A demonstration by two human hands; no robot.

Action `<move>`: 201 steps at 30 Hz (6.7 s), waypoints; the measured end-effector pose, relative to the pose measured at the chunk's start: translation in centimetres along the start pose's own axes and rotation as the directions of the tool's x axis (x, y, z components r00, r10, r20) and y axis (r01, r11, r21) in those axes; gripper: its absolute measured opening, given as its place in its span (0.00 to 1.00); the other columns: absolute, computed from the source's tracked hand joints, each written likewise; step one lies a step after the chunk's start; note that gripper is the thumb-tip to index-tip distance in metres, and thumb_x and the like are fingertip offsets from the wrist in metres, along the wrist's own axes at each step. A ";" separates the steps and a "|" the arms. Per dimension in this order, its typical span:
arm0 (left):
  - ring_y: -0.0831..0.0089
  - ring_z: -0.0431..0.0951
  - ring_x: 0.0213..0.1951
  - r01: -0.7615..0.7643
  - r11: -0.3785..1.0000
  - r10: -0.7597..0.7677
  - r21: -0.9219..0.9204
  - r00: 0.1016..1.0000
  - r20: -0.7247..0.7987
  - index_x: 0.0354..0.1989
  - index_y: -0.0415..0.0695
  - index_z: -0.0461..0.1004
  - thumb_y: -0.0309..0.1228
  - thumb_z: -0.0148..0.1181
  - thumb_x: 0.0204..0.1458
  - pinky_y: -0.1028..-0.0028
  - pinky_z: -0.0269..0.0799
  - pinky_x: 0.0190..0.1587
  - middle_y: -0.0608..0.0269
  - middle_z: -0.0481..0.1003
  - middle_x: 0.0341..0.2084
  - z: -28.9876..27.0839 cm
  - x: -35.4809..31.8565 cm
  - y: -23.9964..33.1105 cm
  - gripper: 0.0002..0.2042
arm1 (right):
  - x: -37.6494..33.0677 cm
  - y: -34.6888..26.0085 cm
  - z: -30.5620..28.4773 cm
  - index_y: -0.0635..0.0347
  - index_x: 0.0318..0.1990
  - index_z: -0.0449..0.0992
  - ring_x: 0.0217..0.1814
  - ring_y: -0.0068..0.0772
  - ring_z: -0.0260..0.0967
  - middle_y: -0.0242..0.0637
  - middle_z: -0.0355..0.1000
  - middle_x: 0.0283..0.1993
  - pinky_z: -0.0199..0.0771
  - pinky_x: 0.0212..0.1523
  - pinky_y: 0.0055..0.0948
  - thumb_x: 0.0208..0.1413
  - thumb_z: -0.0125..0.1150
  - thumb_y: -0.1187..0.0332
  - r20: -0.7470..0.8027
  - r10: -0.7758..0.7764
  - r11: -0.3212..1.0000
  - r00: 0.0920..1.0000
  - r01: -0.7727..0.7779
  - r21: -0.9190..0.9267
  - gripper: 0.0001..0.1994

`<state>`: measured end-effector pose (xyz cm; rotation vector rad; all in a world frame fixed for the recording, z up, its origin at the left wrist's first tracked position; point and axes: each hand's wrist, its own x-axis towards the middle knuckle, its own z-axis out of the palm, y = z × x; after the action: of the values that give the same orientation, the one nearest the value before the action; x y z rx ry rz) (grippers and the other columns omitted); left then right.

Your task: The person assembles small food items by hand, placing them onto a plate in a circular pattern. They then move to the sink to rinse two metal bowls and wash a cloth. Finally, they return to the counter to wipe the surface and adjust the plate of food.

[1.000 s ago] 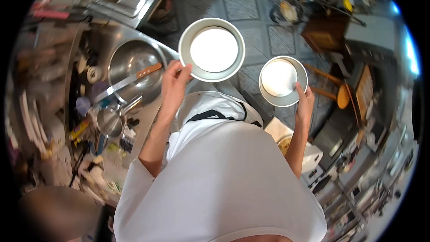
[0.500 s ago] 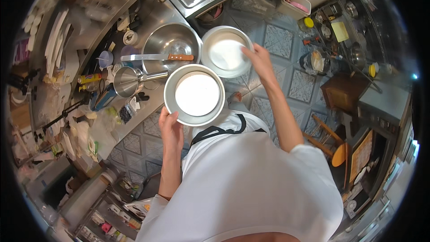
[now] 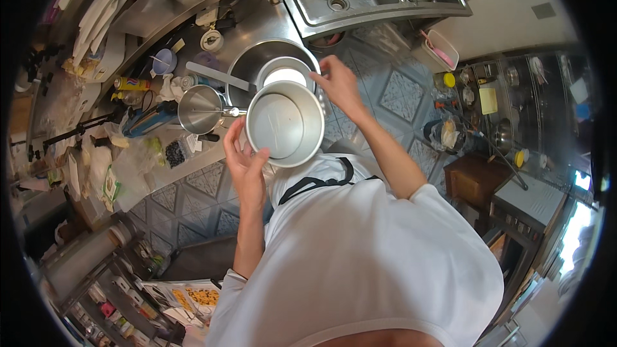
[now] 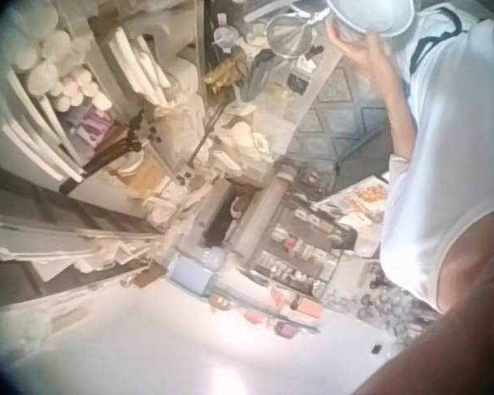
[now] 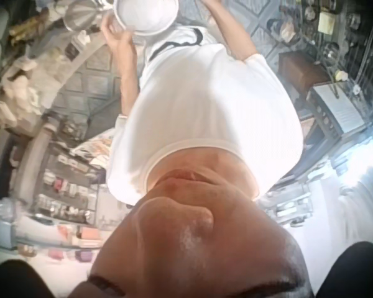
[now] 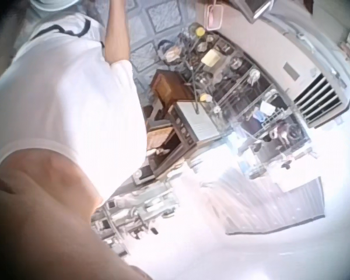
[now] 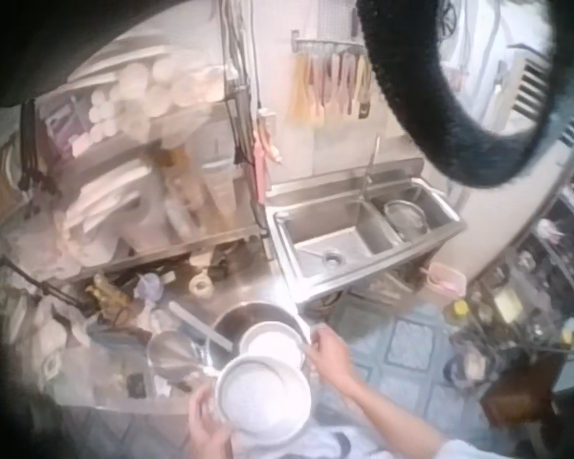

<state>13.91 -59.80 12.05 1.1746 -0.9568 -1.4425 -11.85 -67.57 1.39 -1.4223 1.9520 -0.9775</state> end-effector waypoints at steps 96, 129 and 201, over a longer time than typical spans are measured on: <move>0.56 0.71 0.63 -0.111 0.815 -0.314 -0.569 0.740 -0.594 0.67 0.37 0.61 0.31 0.58 0.52 0.45 0.67 0.68 0.51 0.69 0.60 13.0 -0.9 -7.0 0.31 | 21.0 0.9 2.4 0.56 0.49 0.80 0.40 0.52 0.80 0.44 0.82 0.44 0.79 0.45 0.44 0.58 0.67 0.57 0.619 -0.218 0.960 0.754 0.279 -0.002 0.17; 0.63 0.69 0.64 -0.065 0.803 -0.348 -0.592 0.756 -0.555 0.66 0.41 0.67 0.29 0.59 0.55 0.60 0.64 0.67 0.57 0.70 0.61 13.3 1.6 -9.9 0.27 | 28.1 1.5 2.8 0.57 0.38 0.80 0.39 0.44 0.80 0.40 0.80 0.37 0.76 0.39 0.43 0.58 0.65 0.62 0.519 -0.385 0.859 0.763 0.502 -0.100 0.09; 0.60 0.68 0.65 -0.021 0.856 -0.221 -0.517 0.889 -0.402 0.70 0.39 0.58 0.24 0.53 0.55 0.60 0.69 0.64 0.53 0.66 0.65 15.3 4.9 -11.8 0.31 | 17.6 -1.3 -11.4 0.57 0.41 0.80 0.36 0.47 0.79 0.43 0.80 0.33 0.77 0.38 0.40 0.52 0.62 0.60 0.794 -0.184 0.944 0.580 0.329 -0.022 0.13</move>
<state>-3.67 -62.68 3.15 1.0899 -0.1631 -1.3086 -25.20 -81.75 9.24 -1.8525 1.1813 -0.1712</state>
